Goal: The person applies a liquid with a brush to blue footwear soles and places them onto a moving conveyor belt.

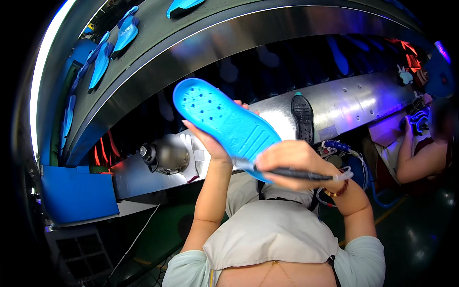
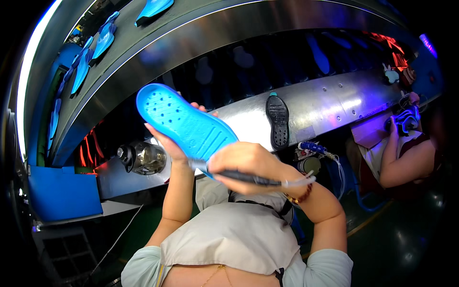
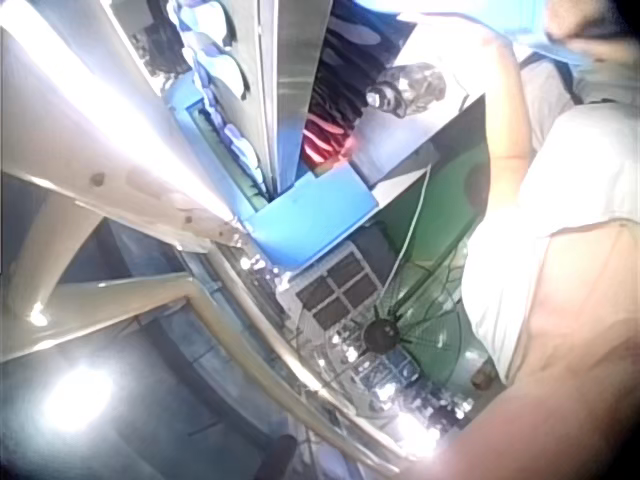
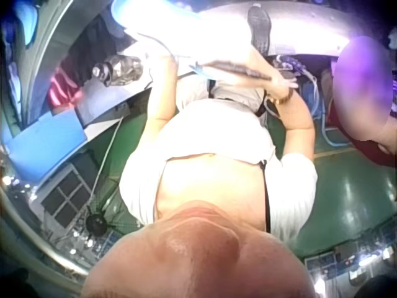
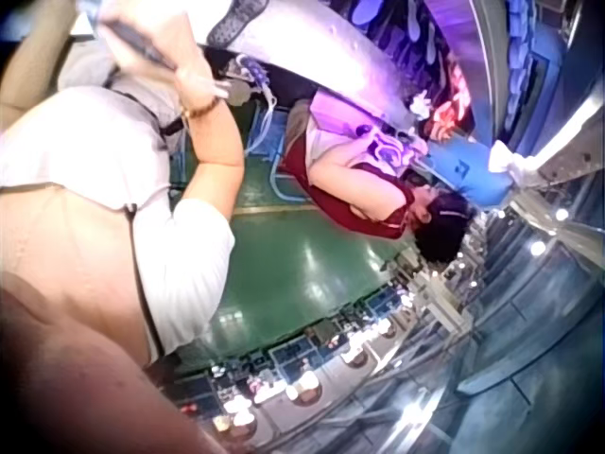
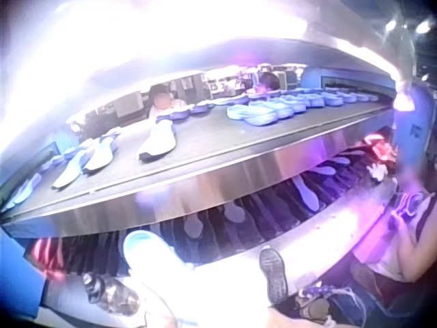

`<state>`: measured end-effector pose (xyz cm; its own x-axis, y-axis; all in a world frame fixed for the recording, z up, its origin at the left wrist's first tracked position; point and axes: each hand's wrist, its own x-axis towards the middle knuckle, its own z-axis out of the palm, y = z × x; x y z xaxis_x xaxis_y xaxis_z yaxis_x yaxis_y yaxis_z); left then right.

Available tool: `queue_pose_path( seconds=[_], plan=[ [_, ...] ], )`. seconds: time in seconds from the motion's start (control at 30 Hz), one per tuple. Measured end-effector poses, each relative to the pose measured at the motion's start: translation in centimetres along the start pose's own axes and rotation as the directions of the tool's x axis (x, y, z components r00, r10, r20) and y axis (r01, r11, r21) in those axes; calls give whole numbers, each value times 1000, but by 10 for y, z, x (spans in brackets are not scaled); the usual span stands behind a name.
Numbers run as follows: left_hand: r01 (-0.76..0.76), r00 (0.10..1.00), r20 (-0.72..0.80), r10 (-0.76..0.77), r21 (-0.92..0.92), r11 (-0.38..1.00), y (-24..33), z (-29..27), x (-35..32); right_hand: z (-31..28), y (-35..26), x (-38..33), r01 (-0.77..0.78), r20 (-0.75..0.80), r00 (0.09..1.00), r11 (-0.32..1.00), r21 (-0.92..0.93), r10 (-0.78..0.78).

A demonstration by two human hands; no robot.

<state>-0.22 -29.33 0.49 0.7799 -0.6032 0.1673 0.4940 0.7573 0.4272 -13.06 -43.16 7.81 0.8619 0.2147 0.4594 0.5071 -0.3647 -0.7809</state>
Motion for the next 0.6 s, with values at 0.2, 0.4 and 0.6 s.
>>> queue_pose_path(
  seconds=[0.2,0.4,0.6],
  plan=[
    [2,994,-112,0,15,1000,11,13,1,-20,25,-26,-163,-100,980,982,100,173],
    [-41,987,159,33,48,998,27,37,16,-35,28,-30,-114,55,993,908,404,100],
    [-10,993,-114,31,181,983,15,70,4,-13,14,-20,-110,-164,812,423,899,560]
  ],
)
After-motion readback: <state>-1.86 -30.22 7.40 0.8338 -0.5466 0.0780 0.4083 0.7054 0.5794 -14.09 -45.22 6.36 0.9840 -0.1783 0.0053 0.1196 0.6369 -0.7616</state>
